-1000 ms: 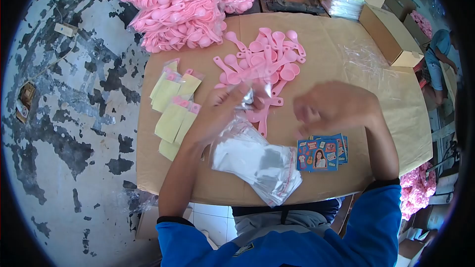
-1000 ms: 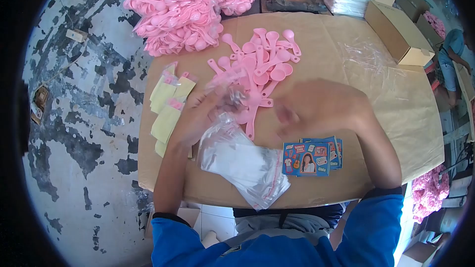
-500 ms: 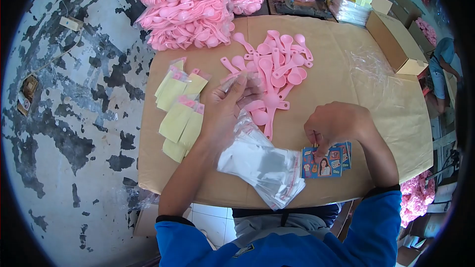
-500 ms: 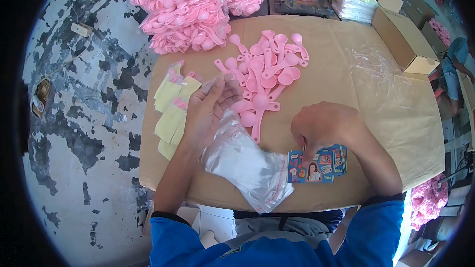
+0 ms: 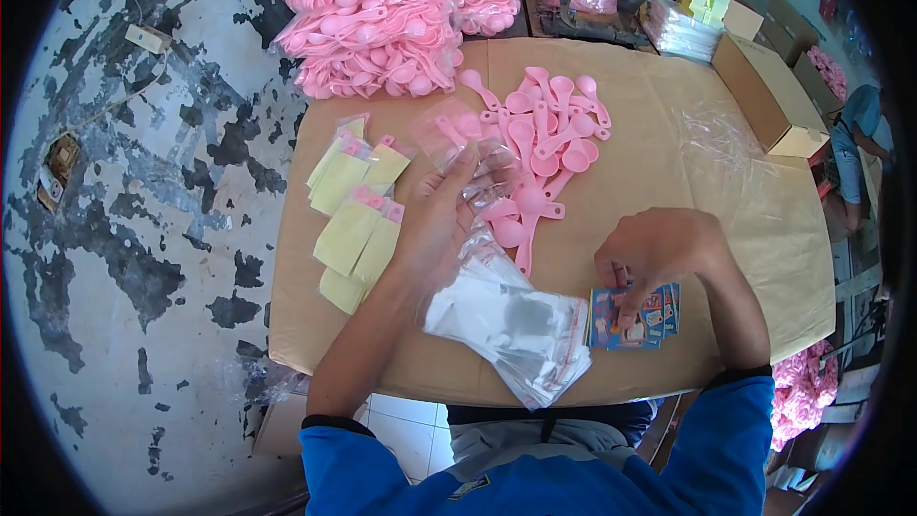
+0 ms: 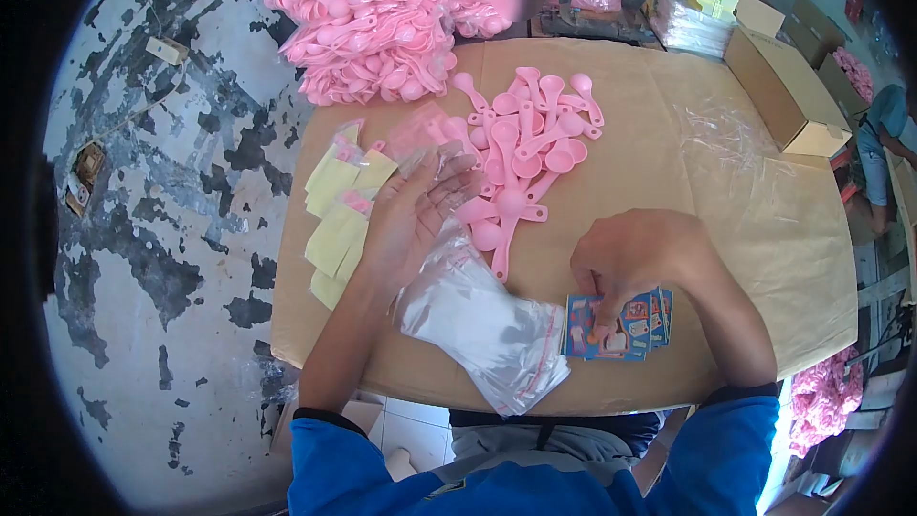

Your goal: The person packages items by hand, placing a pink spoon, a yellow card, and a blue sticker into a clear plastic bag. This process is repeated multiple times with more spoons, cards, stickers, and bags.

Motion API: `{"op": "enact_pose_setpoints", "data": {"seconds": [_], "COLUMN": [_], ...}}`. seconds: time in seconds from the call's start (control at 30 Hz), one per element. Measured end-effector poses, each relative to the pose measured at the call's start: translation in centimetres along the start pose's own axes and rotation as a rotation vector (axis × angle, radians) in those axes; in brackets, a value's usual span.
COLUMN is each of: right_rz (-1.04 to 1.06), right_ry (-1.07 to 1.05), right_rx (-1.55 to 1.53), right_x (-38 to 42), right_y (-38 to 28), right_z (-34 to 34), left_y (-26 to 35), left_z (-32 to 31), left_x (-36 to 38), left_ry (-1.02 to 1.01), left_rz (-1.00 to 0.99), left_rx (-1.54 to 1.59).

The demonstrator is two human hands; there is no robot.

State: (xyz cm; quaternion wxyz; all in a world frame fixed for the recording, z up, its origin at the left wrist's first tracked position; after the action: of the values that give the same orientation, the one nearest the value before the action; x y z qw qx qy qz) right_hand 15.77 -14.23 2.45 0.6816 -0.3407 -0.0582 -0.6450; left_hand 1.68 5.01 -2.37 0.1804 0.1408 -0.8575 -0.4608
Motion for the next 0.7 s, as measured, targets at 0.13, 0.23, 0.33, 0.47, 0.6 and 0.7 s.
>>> {"op": "enact_pose_setpoints", "data": {"seconds": [0.13, 0.23, 0.33, 0.47, 0.6, 0.7], "right_rz": [-0.062, -0.058, 0.016, 0.02, -0.014, 0.005], "right_ry": [-0.044, 0.022, 0.076, 0.026, 0.087, 0.21], "right_rx": [0.003, -0.03, -0.115, -0.09, -0.074, -0.082], "right_x": [-0.3, 0.3, 0.4, 1.1, 1.8, 2.6], "right_y": [0.1, 0.5, 1.3, 1.8, 1.8, 2.2], "right_z": [0.3, 0.4, 0.8, 1.4, 1.3, 1.8], "left_y": [0.1, 0.1, -0.2, -0.5, -1.0, -0.7], "left_z": [0.2, 0.2, 0.4, 0.8, 1.4, 0.8], "left_x": [0.0, 0.1, 0.0, -0.3, -0.7, -0.3], "left_ry": [-0.021, -0.001, 0.012, 0.012, -0.018, -0.011], "left_rz": [-0.012, -0.006, -0.007, -0.051, -0.059, -0.086], "left_rx": [0.0, 0.042, 0.001, -0.031, -0.042, -0.059]}}
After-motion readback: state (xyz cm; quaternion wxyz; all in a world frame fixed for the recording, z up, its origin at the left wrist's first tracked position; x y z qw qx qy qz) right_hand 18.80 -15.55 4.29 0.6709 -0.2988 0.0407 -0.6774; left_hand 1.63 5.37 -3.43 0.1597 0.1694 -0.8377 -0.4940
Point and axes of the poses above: each hand's wrist, its own x-axis away from the middle knuckle, its own z-axis out of the back of the hand, y = z × x, the point moved 1 cm from there along -x, towards the middle knuckle, and after that the axes turned 10 degrees about z, right-handed, at the moved point
